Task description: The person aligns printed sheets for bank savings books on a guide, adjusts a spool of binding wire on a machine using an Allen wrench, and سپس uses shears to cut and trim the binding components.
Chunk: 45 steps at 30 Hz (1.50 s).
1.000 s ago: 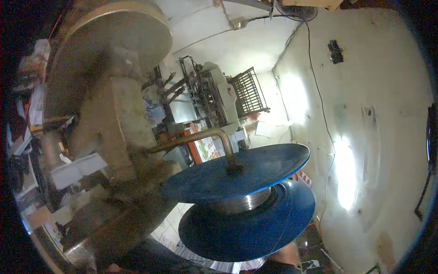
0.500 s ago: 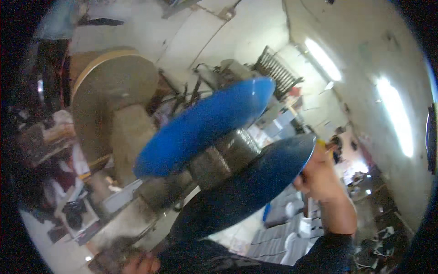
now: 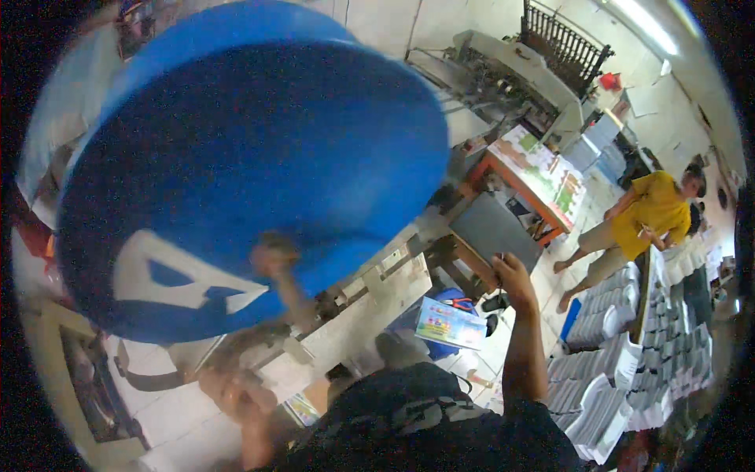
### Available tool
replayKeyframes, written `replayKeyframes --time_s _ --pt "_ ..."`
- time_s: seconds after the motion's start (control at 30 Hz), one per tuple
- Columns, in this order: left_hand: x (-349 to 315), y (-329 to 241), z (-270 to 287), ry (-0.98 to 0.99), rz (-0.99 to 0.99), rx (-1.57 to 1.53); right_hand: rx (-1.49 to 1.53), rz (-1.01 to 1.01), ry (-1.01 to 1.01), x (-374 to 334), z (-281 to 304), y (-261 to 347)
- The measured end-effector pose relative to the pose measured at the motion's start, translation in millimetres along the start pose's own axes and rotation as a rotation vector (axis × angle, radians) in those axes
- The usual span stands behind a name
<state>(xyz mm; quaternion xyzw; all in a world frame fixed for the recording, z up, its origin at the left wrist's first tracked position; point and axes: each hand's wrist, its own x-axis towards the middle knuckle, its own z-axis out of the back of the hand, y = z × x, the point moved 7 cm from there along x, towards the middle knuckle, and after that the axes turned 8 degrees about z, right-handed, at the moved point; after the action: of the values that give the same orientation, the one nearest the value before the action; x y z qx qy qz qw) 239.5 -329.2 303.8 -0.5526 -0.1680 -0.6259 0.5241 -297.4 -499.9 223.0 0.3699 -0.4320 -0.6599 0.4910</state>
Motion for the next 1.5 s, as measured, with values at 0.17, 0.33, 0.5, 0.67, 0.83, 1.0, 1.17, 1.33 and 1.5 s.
replayKeyframes --time_s 0.17,0.33,0.5,0.67,0.83,1.0,1.17,1.33,1.5 --pt "-35 -64 -86 0.473 0.185 -0.045 0.316 -0.341 0.026 10 -18 -177" --pt "-120 -85 -182 0.746 0.425 -0.197 0.477 -0.324 0.301 4 -71 -262" --pt "-275 -40 -150 1.204 0.408 0.274 0.026 -0.563 0.191 1 -48 -359" --pt "-351 2 -80 1.68 1.077 0.682 -0.415 -0.069 0.06 49 -13 -398" --pt "-358 2 -118 1.527 0.888 0.364 -0.985 0.01 0.368 72 -23 -471" --pt "-347 -15 -211 1.531 0.536 0.128 -0.852 0.214 0.505 92 -14 -474" --pt "-385 -19 -218 1.382 0.466 0.056 -1.05 0.456 0.653 97 -29 -486" --pt "-385 -47 -221 1.271 0.597 -0.197 -0.903 0.292 0.514 87 12 -529" --pt "-428 -71 -224 1.35 0.873 -0.098 0.364 0.008 0.46 -25 -69 -428"
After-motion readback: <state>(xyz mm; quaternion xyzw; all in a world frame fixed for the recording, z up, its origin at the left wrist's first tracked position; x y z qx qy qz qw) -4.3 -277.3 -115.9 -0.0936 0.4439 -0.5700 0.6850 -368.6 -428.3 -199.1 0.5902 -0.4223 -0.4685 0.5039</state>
